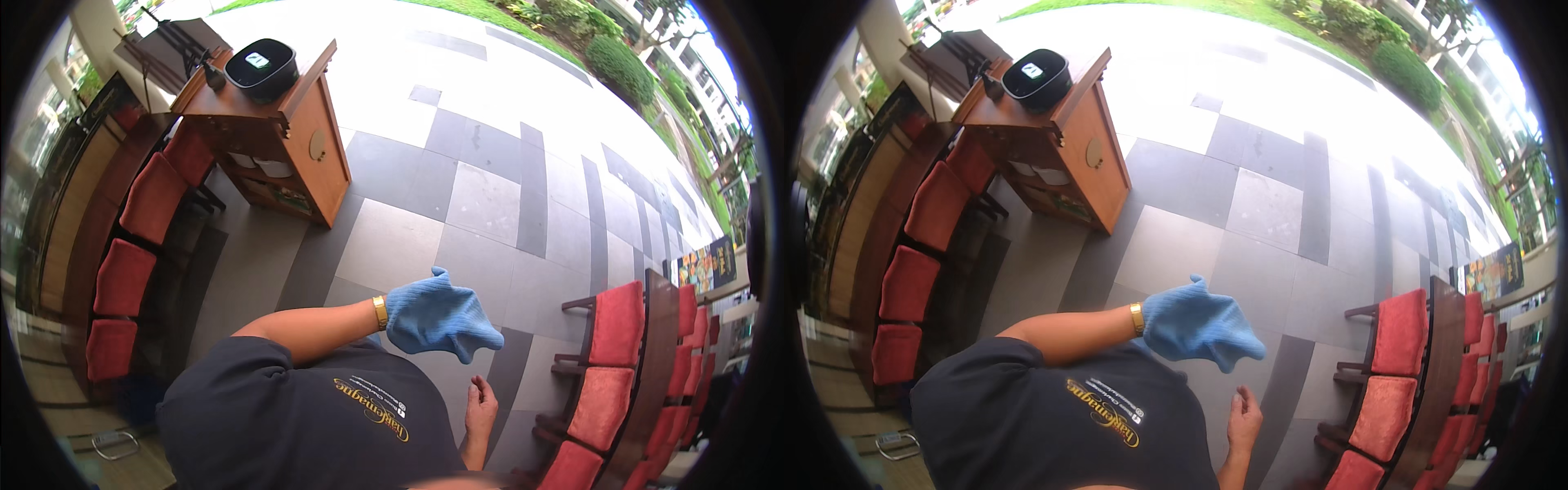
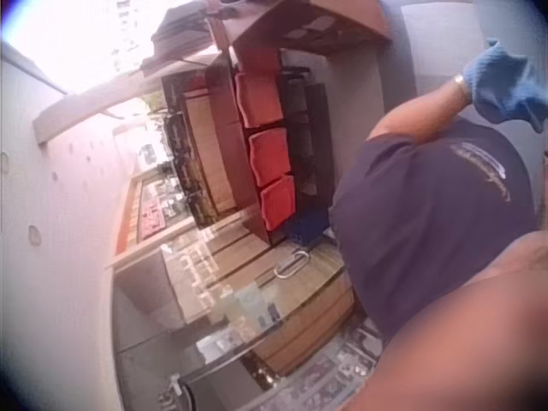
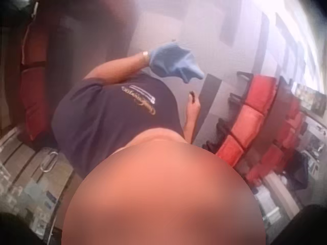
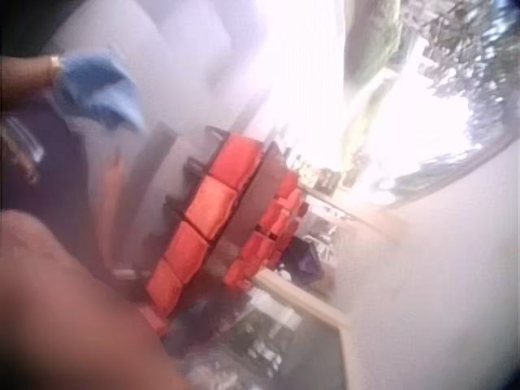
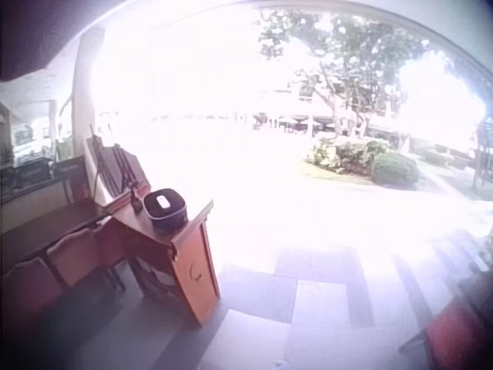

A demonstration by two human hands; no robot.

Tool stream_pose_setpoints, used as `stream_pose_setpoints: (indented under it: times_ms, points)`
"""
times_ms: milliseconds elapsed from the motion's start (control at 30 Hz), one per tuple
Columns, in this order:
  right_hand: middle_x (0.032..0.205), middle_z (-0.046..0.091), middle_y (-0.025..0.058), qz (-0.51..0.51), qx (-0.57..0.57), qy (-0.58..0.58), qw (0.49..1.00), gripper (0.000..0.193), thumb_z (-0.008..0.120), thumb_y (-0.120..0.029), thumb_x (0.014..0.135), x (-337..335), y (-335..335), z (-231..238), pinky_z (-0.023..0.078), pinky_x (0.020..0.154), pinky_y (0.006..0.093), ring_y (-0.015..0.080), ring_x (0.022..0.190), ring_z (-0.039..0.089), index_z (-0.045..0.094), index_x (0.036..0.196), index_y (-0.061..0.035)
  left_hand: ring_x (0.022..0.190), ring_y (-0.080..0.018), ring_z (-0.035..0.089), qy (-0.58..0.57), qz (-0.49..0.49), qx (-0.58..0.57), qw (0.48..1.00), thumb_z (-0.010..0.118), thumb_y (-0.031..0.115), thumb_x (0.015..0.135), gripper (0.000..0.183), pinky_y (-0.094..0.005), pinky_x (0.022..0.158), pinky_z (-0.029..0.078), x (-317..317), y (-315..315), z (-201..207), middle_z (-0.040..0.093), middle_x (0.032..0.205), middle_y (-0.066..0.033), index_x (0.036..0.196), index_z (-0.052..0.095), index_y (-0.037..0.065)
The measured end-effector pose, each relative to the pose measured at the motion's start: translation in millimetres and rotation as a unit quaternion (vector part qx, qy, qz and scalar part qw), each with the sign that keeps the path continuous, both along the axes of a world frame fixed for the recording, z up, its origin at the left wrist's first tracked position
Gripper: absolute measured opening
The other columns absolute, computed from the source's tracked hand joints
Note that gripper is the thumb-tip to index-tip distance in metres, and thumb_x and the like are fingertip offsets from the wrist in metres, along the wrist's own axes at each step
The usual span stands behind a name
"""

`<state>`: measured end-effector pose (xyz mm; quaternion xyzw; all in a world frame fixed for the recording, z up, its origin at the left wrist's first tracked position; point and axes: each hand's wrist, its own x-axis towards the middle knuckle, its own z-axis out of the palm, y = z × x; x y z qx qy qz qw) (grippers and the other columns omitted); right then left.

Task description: The person adjusts the head-mounted camera, then walks to a dining area. They wipe a wooden table with a blue cloth, spray it with a cleaning solution, and wipe it again. The person repeats this process on several tables in the area.

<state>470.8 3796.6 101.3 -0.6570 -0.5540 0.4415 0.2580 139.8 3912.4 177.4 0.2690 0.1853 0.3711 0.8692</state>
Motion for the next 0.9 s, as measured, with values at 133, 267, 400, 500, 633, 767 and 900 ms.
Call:
stream_pose_setpoints:
  times_ms: [133,267,400,500,633,767,900]
  points:
    - [0.128,0.073,0.0162,0.126,0.058,0.000,0.990,0.038,0.063,-0.016,0.103,-11.7,138.1,3.5,0.054,0.100,0.0352,0.0232,0.114,0.070,0.065,0.135,0.0044,0.110,-0.0173,0.062,-0.199,0.215,-0.023,0.956,0.059,0.041,0.106,0.026,-0.0461,0.099,0.052,-72.0,-8.2,-50.2,0.064,0.105,-0.0006,0.115,0.058,0.017]
    - [0.128,0.072,0.0166,0.209,0.123,0.085,0.966,0.035,0.063,-0.016,0.104,-133.4,223.6,45.0,0.052,0.104,0.0377,0.0265,0.118,0.069,0.067,0.134,0.0020,0.089,-0.0166,0.064,-0.224,0.303,0.013,0.926,0.057,0.041,0.108,0.021,-0.0528,0.076,0.058,-145.2,1.5,-47.9,0.059,0.085,0.0026,0.102,0.053,0.021]
    - [0.131,0.071,0.0126,0.369,0.106,0.153,0.911,0.037,0.066,-0.017,0.105,-306.9,259.1,62.7,0.052,0.105,0.0353,0.0223,0.122,0.066,0.065,0.137,-0.0003,0.063,-0.0174,0.057,-0.037,0.443,-0.136,0.885,0.054,0.044,0.109,0.030,-0.0439,0.061,0.055,-225.7,-5.8,-81.8,0.053,0.075,0.0011,0.090,0.054,0.022]
    - [0.133,0.071,0.0132,0.466,0.121,0.166,0.861,0.037,0.069,-0.019,0.102,-422.6,273.0,87.1,0.051,0.106,0.0386,0.0265,0.124,0.066,0.067,0.136,-0.0035,0.061,-0.0165,0.056,-0.023,0.448,-0.276,0.850,0.055,0.048,0.107,0.036,-0.0398,0.052,0.051,-296.9,-27.3,-184.3,0.049,0.070,-0.0005,0.083,0.052,0.020]
    - [0.133,0.069,0.0173,0.564,0.188,0.202,0.778,0.038,0.073,-0.017,0.098,-556.6,299.4,137.5,0.049,0.108,0.0399,0.0320,0.126,0.065,0.068,0.133,-0.0030,0.053,-0.0174,0.047,-0.340,0.451,-0.315,0.763,0.056,0.053,0.106,0.049,-0.0364,0.046,0.040,-366.0,-100.5,-247.5,0.039,0.060,0.0004,0.071,0.044,0.021]
    - [0.136,0.067,0.0187,0.632,0.261,0.222,0.695,0.042,0.074,-0.021,0.097,-674.1,335.2,164.4,0.049,0.108,0.0408,0.0351,0.128,0.063,0.066,0.133,-0.0020,0.043,-0.0197,0.037,-0.045,0.612,-0.312,0.725,0.054,0.050,0.107,0.055,-0.0383,0.041,0.033,-384.5,-141.9,-189.9,0.033,0.055,0.0002,0.064,0.038,0.021]
    - [0.139,0.064,0.0205,0.627,0.247,0.282,0.683,0.062,0.077,-0.032,0.093,-818.4,347.9,193.1,0.048,0.109,0.0431,0.0377,0.130,0.061,0.056,0.143,-0.0020,0.038,-0.0203,0.032,-0.072,0.770,-0.287,0.565,0.052,0.050,0.109,0.060,-0.0373,0.036,0.029,-382.3,-138.8,-152.6,0.028,0.049,0.0002,0.061,0.034,0.020]
